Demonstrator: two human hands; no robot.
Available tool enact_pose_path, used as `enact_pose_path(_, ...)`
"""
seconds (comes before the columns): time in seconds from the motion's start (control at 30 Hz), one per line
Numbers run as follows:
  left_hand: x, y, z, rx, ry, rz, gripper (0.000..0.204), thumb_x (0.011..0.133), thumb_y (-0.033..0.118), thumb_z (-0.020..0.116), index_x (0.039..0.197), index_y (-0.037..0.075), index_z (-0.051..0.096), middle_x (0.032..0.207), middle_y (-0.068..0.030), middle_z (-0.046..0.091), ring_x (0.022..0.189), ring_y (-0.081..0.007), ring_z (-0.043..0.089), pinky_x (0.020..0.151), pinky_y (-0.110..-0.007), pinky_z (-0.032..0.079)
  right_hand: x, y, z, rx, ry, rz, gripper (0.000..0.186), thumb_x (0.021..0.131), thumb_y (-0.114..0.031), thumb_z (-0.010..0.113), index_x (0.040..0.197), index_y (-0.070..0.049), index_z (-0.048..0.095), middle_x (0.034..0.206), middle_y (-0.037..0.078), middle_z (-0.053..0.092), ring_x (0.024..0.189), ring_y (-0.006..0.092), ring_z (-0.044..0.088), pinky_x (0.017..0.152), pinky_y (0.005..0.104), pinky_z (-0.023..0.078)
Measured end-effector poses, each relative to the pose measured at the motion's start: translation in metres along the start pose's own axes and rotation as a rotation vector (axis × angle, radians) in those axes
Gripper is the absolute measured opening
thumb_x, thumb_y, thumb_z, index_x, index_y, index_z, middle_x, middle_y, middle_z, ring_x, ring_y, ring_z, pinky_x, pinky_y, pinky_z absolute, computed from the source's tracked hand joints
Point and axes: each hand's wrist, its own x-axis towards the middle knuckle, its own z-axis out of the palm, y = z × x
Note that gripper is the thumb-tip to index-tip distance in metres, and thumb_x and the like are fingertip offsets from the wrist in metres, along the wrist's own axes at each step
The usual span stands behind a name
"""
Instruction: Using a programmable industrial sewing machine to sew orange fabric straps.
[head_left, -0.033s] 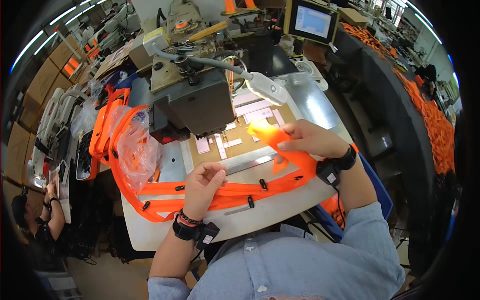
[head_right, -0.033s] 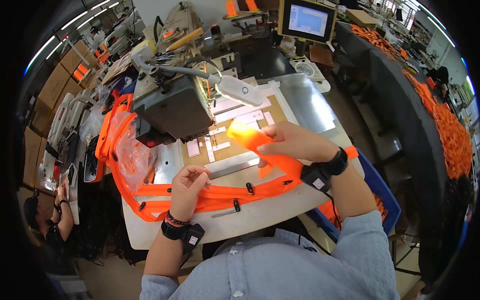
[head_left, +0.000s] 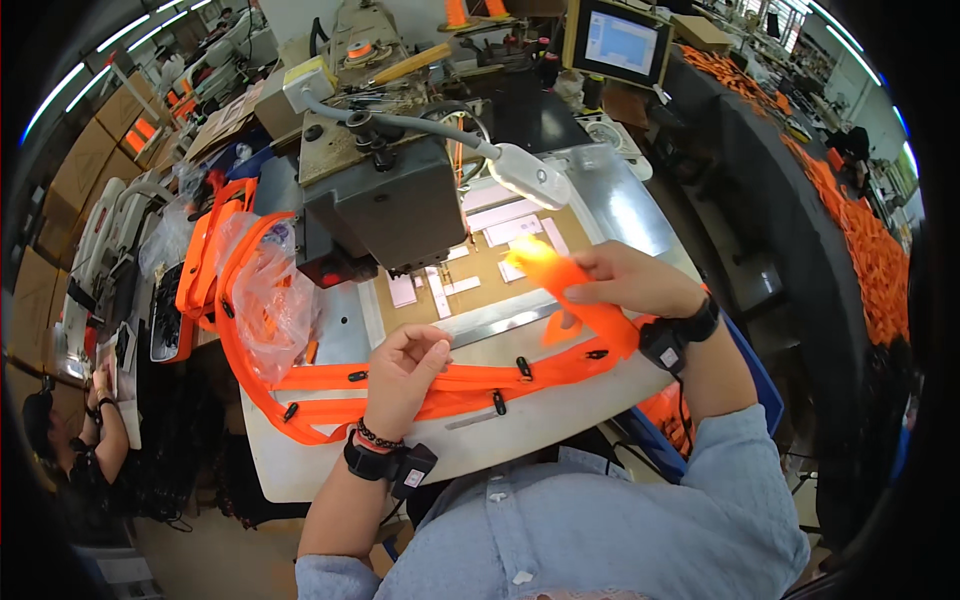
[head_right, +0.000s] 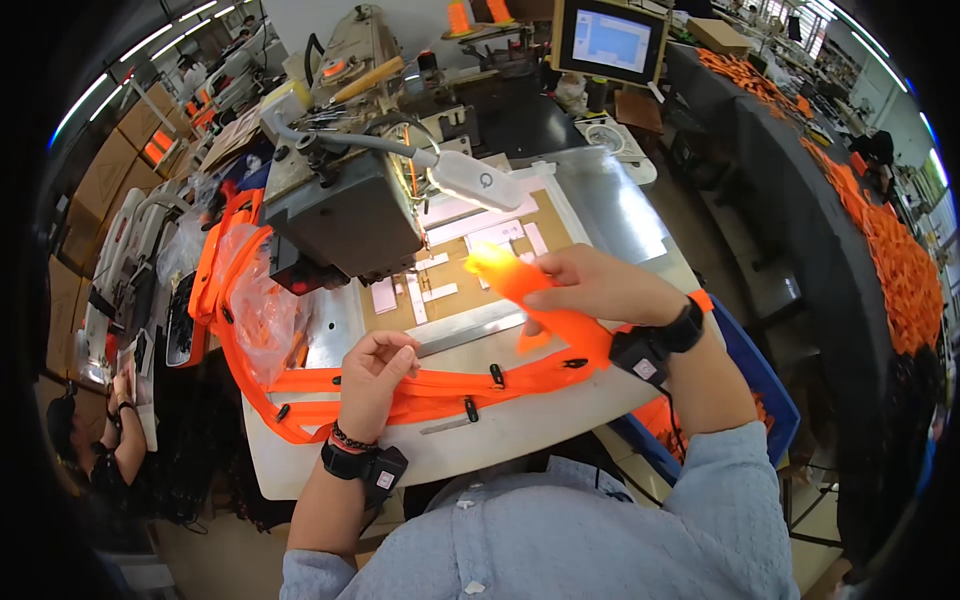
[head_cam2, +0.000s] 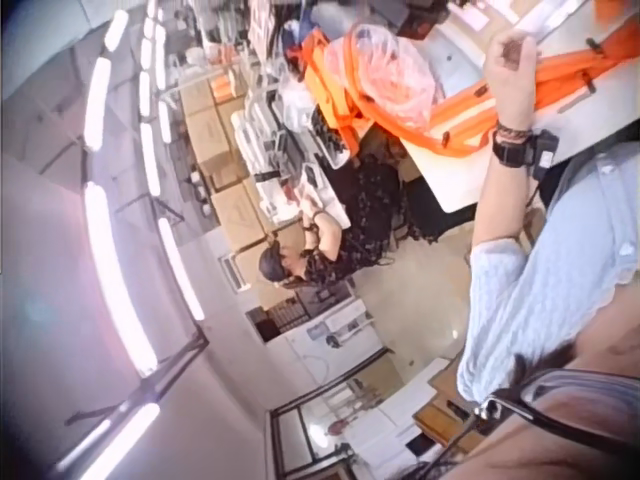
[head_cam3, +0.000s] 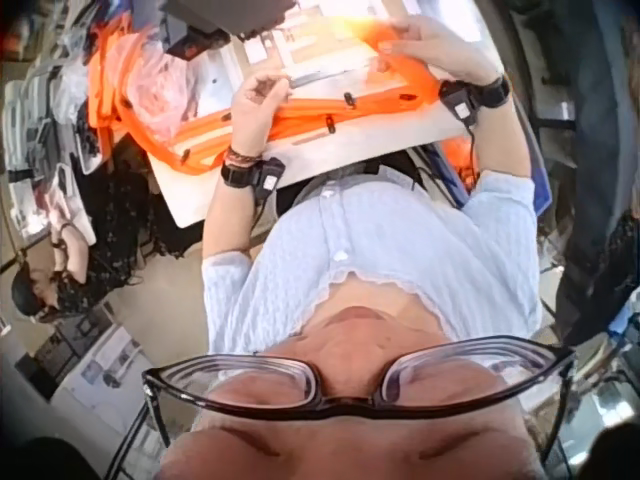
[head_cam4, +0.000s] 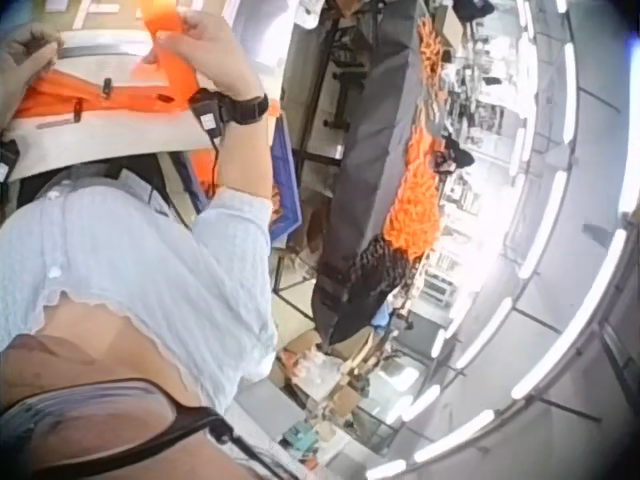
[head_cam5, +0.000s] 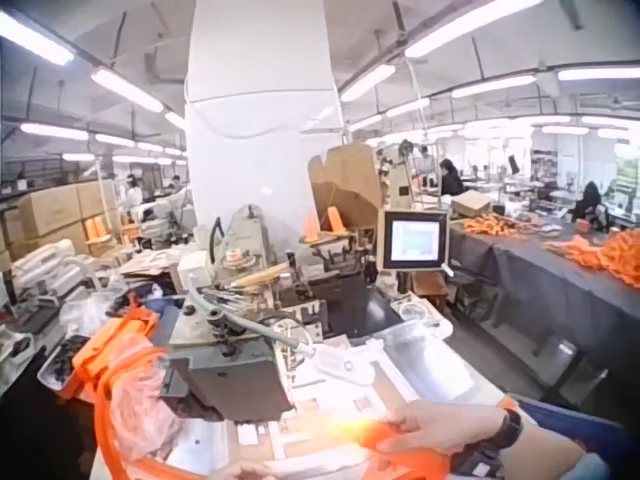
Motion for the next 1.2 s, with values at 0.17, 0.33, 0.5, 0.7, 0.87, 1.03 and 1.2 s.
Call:
enact_pose_path(0.17,-0.006,0.003,0.000,0.339,-0.150,0.138,0.019,0.088,0.008,0.070,0.106,0.002,0.066,0.100,-0.0070,0.068,0.092,-0.0135,0.064,0.081,-0.027,0.052,-0.090,0.020,-0.030,0.246,0.517,-0.201,0.029,0.097,-0.022,0.060,0.115,0.002,0.058,0.096,0.010,0.070,0.089,0.0180,0.067,0.085,0.0317,0.052)
enact_pose_path(0.33,-0.010,0.012,0.005,0.666,-0.340,0.282,0.028,0.081,0.008,0.076,0.106,0.002,0.067,0.103,-0.0085,0.068,0.096,-0.0189,0.066,0.086,-0.031,0.052,-0.233,0.058,-0.093,0.626,0.981,-0.619,0.032,0.101,-0.019,0.055,0.127,0.000,0.054,0.117,0.010,0.064,0.110,0.0201,0.061,0.098,0.0366,0.048)
enact_pose_path(0.5,-0.005,0.008,0.005,0.673,-0.361,0.156,0.029,0.076,0.001,0.076,0.104,0.003,0.068,0.102,-0.0102,0.066,0.096,-0.0243,0.065,0.085,-0.032,0.053,-0.400,0.092,-0.118,0.613,1.391,-0.807,0.037,0.103,-0.018,0.052,0.134,0.002,0.049,0.129,0.015,0.060,0.121,0.0238,0.056,0.108,0.0416,0.043)
enact_pose_path(0.7,-0.006,0.009,0.009,0.736,-0.356,0.147,0.029,0.074,0.000,0.075,0.102,0.002,0.068,0.099,-0.0104,0.065,0.094,-0.0236,0.064,0.085,-0.031,0.051,-0.454,0.115,-0.096,0.367,1.800,-0.807,0.038,0.102,-0.017,0.053,0.134,0.003,0.045,0.131,0.018,0.057,0.124,0.0280,0.055,0.108,0.0437,0.044)
enact_pose_path(0.87,-0.003,0.000,0.006,0.693,-0.363,0.165,0.028,0.073,-0.002,0.073,0.101,0.000,0.067,0.102,-0.0115,0.064,0.095,-0.0237,0.062,0.087,-0.030,0.048,-0.426,0.082,-0.069,-0.116,2.161,-0.737,0.040,0.102,-0.019,0.054,0.131,0.006,0.043,0.127,0.024,0.059,0.118,0.0313,0.059,0.103,0.0419,0.048)
enact_pose_path(1.03,-0.005,0.001,0.007,0.684,-0.344,0.133,0.029,0.073,-0.005,0.072,0.100,-0.002,0.066,0.102,-0.0112,0.063,0.098,-0.0229,0.062,0.089,-0.030,0.048,-0.399,0.066,-0.066,-0.130,2.110,-0.728,0.030,0.101,-0.019,0.057,0.117,0.006,0.052,0.115,0.023,0.065,0.104,0.0305,0.067,0.093,0.0388,0.053)
enact_pose_path(1.2,-0.007,0.001,0.007,0.697,-0.346,0.134,0.029,0.072,-0.007,0.071,0.100,-0.002,0.065,0.102,-0.0112,0.063,0.097,-0.0222,0.062,0.088,-0.029,0.048,-0.366,0.065,-0.057,0.117,1.840,-0.512,0.031,0.099,-0.023,0.060,0.116,0.002,0.055,0.110,0.018,0.066,0.099,0.0265,0.068,0.089,0.0371,0.055)
